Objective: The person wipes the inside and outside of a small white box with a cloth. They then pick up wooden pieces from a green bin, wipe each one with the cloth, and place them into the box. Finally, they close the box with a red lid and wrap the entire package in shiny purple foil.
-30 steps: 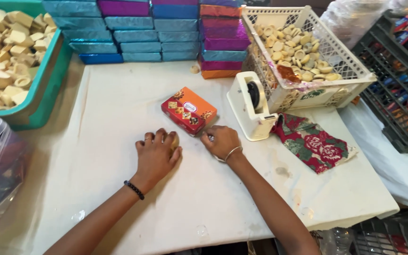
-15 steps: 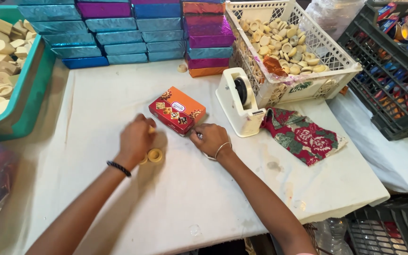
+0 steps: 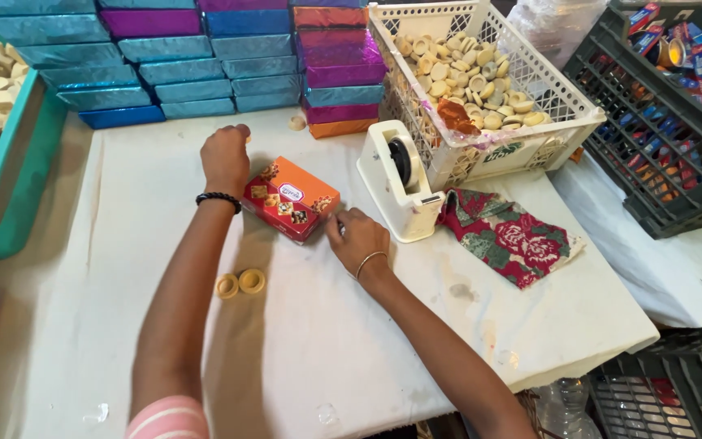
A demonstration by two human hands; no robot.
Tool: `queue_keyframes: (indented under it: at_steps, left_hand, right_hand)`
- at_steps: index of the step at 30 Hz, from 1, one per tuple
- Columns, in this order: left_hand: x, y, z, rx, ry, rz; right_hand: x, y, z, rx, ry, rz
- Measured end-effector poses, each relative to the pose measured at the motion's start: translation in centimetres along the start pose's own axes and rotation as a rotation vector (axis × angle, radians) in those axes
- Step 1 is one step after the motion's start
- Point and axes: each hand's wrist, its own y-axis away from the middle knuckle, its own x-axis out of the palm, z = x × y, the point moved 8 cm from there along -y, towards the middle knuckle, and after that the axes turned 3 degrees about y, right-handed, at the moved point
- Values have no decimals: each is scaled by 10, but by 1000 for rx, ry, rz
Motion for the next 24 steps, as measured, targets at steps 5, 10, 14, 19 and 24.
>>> queue_keyframes:
  at_steps: [5,10,14,19,24]
  left_hand:
    - [14,-12,-16,62,61,27]
    - [38,-21,-8,30,119,120]
    - [53,-17,4,6,86,204]
    - [34,-8,5,16,161,224]
    - [-37,51,-6,88,122,58]
  right_hand:
    - [9,-4,-20,66,-107,-86]
    - [7,-8,10,-116,56,13]
    - [26,-10,8,-165,139,139]
    - [18,-12,10,-128,101,142]
    - [7,-10,14,-98,43,142]
